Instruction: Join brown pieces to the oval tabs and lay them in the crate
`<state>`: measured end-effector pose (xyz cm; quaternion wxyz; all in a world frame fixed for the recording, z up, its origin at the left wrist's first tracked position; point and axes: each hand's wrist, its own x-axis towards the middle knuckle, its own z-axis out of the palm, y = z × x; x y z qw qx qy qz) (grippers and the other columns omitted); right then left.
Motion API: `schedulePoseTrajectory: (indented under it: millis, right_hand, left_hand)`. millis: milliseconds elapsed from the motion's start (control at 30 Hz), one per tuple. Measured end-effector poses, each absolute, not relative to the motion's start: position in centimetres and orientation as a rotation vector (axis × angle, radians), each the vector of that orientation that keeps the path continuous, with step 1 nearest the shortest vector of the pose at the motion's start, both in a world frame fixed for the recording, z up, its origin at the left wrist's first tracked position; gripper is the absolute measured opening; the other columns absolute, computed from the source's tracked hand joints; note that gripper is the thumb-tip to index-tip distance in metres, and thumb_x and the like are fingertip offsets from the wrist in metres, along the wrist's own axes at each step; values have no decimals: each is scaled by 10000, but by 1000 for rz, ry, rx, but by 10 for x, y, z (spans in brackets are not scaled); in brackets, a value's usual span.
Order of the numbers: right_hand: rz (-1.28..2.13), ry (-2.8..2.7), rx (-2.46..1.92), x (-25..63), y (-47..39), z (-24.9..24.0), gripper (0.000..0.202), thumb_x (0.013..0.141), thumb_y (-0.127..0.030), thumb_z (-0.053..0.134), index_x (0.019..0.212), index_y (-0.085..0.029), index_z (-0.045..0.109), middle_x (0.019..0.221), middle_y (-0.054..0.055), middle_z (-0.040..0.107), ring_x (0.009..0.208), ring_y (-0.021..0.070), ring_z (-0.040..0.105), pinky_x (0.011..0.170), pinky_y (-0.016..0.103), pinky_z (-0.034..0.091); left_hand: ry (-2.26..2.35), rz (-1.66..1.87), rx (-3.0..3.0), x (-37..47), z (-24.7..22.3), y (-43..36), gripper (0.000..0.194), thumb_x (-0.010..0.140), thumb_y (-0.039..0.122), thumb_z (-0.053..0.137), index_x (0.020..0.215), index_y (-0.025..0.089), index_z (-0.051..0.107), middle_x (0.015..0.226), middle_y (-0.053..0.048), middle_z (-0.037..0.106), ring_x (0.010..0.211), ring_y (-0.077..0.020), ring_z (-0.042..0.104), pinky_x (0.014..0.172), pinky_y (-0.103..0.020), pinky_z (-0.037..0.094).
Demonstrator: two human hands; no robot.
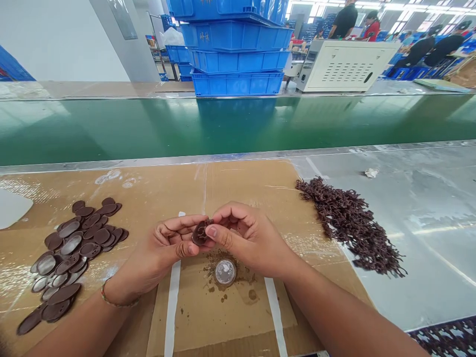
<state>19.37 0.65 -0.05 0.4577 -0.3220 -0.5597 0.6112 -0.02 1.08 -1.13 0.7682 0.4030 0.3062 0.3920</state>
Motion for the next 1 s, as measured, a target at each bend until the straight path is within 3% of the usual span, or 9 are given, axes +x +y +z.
schedulePoseTrajectory:
  millis: [267, 567, 1000]
  right_hand:
    - [1102, -1750, -859, 197, 6, -2, 41, 879, -183, 643, 896, -204, 612, 852, 17, 654, 799, 151, 627, 732, 293, 485]
    - [1068, -1789, -797, 194, 6, -3, 84, 865, -137, 628, 865, -212, 591, 829, 3, 630, 764, 142, 603, 710, 290, 470]
    - [1151, -1780, -907, 190, 5, 6, 186, 814, -110, 623, 687, -188, 513, 714, -13, 595, 661, 122, 538, 638, 264, 428]
  left_hand:
    - [723, 867, 814, 2, -10, 11, 318, 665, 84, 820, 952, 204, 751, 808, 3, 757, 693, -54, 675, 697, -117, 542]
    - [753, 855, 798, 0, -14, 13, 342, 648, 95, 832, 964, 191, 745, 886, -39, 761, 752, -104, 697, 735, -193, 574]
    - [776, 815, 809, -1, -17, 12, 328, 649, 113, 833, 957, 179, 741, 820, -39, 755, 692, -97, 682, 726, -200, 562]
